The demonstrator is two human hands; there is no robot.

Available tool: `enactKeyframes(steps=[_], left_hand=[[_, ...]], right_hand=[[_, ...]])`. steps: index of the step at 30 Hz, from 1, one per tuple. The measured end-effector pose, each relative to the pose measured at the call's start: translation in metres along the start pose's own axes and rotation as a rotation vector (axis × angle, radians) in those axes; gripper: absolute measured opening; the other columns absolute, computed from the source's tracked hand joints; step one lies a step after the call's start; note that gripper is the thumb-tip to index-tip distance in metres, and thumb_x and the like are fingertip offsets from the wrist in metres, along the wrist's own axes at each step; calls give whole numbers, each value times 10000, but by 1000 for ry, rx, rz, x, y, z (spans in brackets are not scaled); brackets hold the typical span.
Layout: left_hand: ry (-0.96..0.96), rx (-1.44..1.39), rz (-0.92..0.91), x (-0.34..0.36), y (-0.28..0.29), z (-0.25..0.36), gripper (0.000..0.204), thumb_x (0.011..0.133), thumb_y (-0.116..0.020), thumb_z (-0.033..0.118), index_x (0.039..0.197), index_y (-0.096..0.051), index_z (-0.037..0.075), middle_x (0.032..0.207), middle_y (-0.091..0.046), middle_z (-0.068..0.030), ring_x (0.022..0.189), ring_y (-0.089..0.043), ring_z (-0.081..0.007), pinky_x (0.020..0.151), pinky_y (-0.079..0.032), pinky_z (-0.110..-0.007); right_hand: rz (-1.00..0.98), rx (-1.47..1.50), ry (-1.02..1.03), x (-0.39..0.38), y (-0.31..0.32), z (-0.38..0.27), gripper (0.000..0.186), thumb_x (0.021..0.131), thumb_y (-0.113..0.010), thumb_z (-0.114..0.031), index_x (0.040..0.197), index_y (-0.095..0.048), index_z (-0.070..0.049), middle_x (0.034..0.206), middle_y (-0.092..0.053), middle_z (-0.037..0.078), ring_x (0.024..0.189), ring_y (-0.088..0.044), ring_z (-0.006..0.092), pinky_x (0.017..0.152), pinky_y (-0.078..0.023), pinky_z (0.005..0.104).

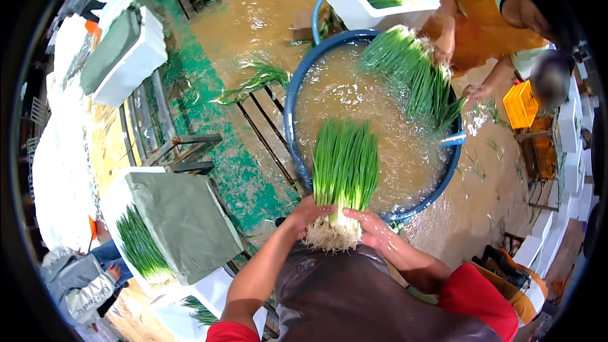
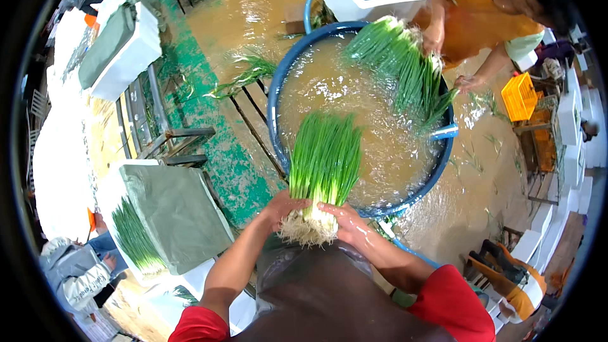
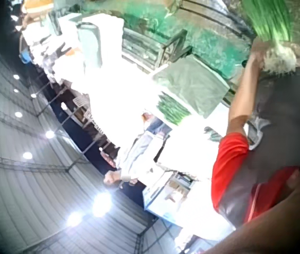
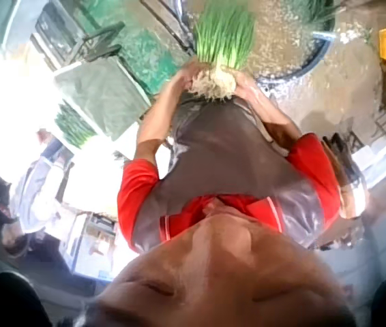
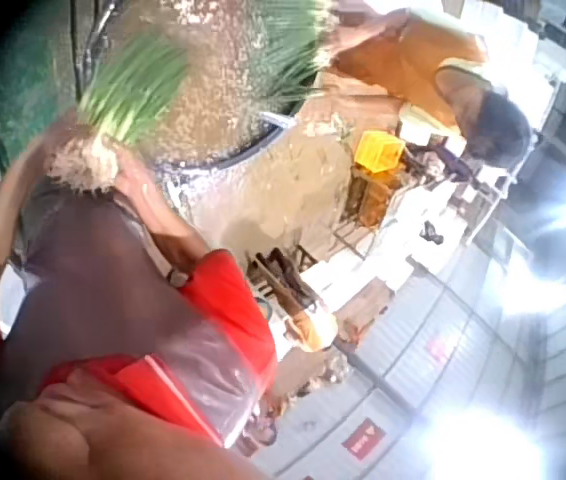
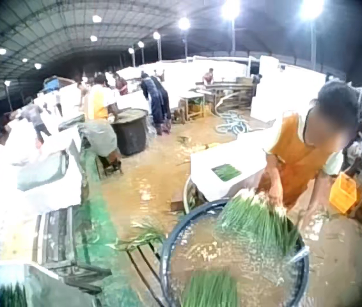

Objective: The person washes bunches of green onions in a large blue tub filled with water, then places them into white styrofoam boxes. The person repeatedly dips the onions into the water, agitates them by hand, and transfers them to the boxes.

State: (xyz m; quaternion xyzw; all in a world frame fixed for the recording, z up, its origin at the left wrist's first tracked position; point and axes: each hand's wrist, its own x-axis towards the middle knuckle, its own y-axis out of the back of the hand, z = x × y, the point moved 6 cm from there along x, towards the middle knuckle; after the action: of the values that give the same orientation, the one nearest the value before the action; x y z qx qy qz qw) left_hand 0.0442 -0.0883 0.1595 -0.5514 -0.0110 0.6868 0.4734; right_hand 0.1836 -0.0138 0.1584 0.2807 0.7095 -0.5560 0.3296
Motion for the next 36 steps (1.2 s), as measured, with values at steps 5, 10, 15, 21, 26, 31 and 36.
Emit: enactKeyframes(steps=[5,10,15,21,26,31,36], left_hand=[[-264,-143,5,-86,42,-33,417,872,-728,77,1252,-578,-5,1132,-681,-112,981,-677,-212,840,-566,-371],[-540,-356,68,-179,88,-80,398,888,-681,-6,1267,-560,-13,1164,-670,-117,1018,-667,-209,863,-558,-362],[-812,-504,135,-272,128,-121,389,902,-666,-27,1271,-548,-8,1174,-662,-105,1048,-654,-198,871,-547,-349],[-977,-752,514,-355,152,-178,375,931,-661,31,1286,-547,-12,1186,-647,-82,1038,-622,-157,904,-503,-323],[-1109,-894,835,-385,166,-218,384,940,-665,86,1283,-542,-36,1154,-646,-82,1025,-600,-154,889,-481,-301],[-1135,-1100,1087,-393,206,-212,430,1009,-574,182,1356,-478,-53,1292,-563,-139,1154,-532,-185,1002,-427,-340],[-957,-1433,1118,-383,310,-154,513,1052,-507,342,1410,-435,-18,1338,-550,-147,1166,-565,-209,983,-474,-364]], right_hand=[[-55,-232,-9,-14,-66,52,404,910,-666,-12,1296,-550,12,1171,-667,168,1020,-692,292,884,-594,432],[-137,-476,-90,-14,-126,125,402,890,-675,20,1276,-562,6,1149,-674,148,1008,-692,266,873,-591,398],[-263,-745,-284,4,-179,199,386,886,-672,31,1258,-573,4,1154,-674,134,1032,-683,246,875,-582,386],[-500,-1082,-608,12,-266,283,457,875,-676,40,1315,-555,15,1199,-663,138,1081,-659,218,917,-548,360],[-749,-1418,-886,36,-330,358,525,857,-737,-3,1344,-543,2,1222,-652,99,1098,-627,163,915,-527,327],[-1075,-1851,-1188,96,-407,446,520,782,-805,-32,1253,-591,19,1138,-685,117,1041,-641,176,893,-530,330],[-1495,-2020,-1500,203,-476,540,567,726,-859,-86,1230,-620,18,1121,-707,108,1021,-645,188,901,-516,346]])
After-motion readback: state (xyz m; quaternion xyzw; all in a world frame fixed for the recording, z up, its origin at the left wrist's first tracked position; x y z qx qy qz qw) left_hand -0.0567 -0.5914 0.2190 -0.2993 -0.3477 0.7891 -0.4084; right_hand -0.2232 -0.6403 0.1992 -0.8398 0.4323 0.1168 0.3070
